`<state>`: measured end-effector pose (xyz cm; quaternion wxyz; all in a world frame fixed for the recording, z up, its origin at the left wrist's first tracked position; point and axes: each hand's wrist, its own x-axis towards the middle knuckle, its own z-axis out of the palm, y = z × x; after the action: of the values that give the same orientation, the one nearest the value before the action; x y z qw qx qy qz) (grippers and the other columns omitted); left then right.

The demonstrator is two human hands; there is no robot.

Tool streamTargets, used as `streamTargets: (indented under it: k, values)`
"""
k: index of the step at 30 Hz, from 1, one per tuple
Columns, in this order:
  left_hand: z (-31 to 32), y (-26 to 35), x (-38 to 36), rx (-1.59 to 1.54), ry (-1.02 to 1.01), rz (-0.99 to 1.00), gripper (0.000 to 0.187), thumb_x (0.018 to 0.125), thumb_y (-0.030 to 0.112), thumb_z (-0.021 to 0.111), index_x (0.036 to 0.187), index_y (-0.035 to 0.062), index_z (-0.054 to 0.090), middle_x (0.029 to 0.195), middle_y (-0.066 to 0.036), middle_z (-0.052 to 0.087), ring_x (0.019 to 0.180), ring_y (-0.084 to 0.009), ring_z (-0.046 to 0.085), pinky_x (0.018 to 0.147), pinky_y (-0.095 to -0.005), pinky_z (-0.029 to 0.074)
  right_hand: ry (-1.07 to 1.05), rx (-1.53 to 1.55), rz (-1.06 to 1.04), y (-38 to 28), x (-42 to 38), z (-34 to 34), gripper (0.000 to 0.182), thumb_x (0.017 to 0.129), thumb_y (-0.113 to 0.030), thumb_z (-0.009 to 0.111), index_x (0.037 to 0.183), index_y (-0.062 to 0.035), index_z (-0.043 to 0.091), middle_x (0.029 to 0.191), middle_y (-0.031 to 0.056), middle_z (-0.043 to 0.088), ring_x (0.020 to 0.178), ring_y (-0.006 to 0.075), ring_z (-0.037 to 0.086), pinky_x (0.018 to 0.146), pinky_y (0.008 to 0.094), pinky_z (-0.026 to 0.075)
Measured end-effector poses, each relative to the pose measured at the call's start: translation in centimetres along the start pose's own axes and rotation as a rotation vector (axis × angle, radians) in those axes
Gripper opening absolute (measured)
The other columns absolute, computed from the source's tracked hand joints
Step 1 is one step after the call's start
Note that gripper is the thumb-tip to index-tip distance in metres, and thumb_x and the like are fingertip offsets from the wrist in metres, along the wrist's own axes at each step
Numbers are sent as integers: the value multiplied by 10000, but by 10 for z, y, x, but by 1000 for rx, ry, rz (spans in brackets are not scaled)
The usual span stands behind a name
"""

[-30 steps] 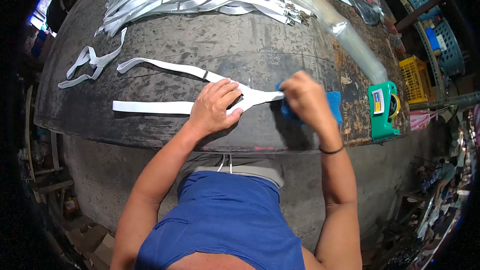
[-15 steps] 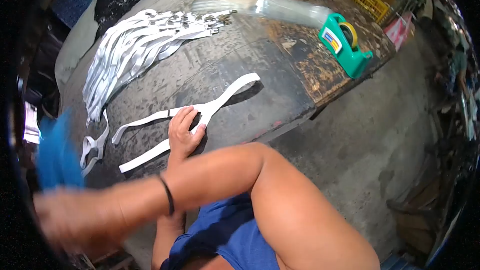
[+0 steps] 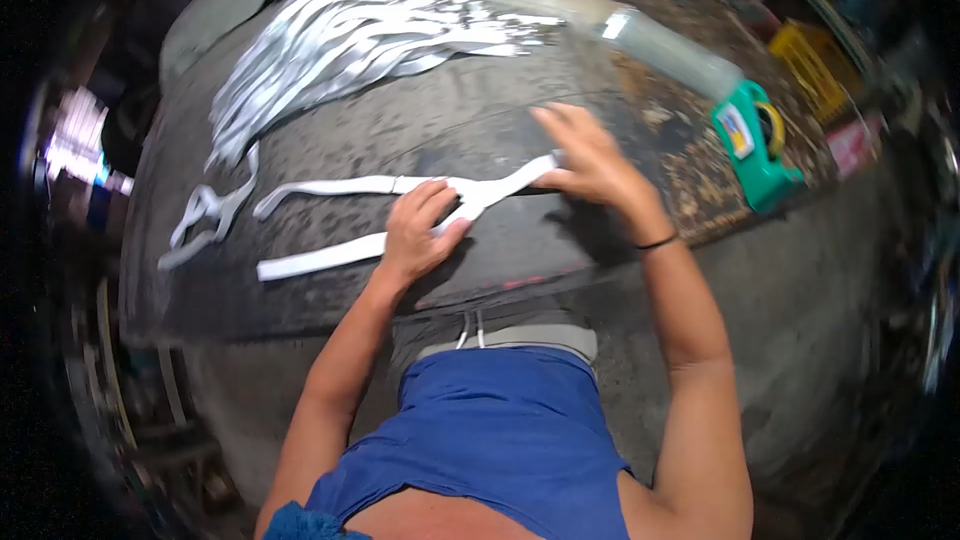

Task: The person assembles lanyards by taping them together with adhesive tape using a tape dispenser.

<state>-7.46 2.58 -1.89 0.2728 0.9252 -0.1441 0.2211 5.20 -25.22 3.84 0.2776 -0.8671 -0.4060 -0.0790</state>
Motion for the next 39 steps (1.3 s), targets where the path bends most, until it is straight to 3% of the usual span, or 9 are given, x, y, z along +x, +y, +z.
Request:
streamTargets:
  k: [7,13,19,21,25,26,30,35,39]
  values:
    - [-30,36,25,80,1,86,1066,716,690,737,1526,107,362,1541,-222,330,1467,-425,251,1162,-624,201,-59,396,62,-37,34,-21,211,833,-123,745,900,-7,582,720,112,533,627,243,500,602,352,420]
    - [-91,45,82,-480,26,-120,509,835,124,711,1307,50,536,835,-64,574,761,-208,579,686,-367,499,185,-51,-539,-138,121,-89,299,788,-131,774,975,-5,577,809,168,589,737,371,604,648,417,470]
    - [-176,15,69,-378,10,-136,928,725,41,638,1577,98,274,979,-3,468,838,-104,473,753,-260,422,138,-239,-665,-146,178,-140,159,992,-156,570,1098,-87,667,990,85,700,872,249,672,798,403,531]
    - [-187,16,59,-194,-1,-353,833,792,65,629,1560,87,310,927,15,472,785,-86,462,681,-257,408,-26,75,-285,-147,192,-147,173,999,-164,574,1100,-59,666,958,87,688,856,230,671,712,369,533]
    - [-209,-35,42,-275,59,-525,463,922,137,594,1377,54,560,773,59,458,677,-45,426,588,-236,359,256,-136,-823,-127,252,-159,129,980,-131,605,1049,-77,700,863,43,654,627,118,551,536,236,435]
    - [-218,-48,42,-166,39,-470,382,923,124,592,1296,44,608,771,61,469,678,-37,427,583,-228,350,276,-211,-393,-109,246,-169,156,981,-211,617,1053,-108,710,836,44,648,656,123,572,574,241,463]
    - [-252,-94,31,-67,97,-565,190,932,94,593,1088,24,675,802,59,539,719,-38,479,627,-223,378,158,-52,-560,-240,283,-93,106,978,-154,632,887,-114,669,806,102,681,598,126,624,465,197,421]
    - [-295,-135,22,45,189,-629,248,831,-60,546,1051,-17,651,937,4,614,866,-87,555,787,-232,430,5,212,-814,3,326,-177,371,972,-58,655,611,-125,601,754,198,735,500,132,712,284,124,352]
    - [-304,-153,12,51,168,-672,220,838,59,681,1047,7,635,933,4,609,879,-82,552,795,-244,433,61,867,-474,42,284,-124,118,915,9,666,798,-1,657,831,218,748,619,211,749,374,161,503]
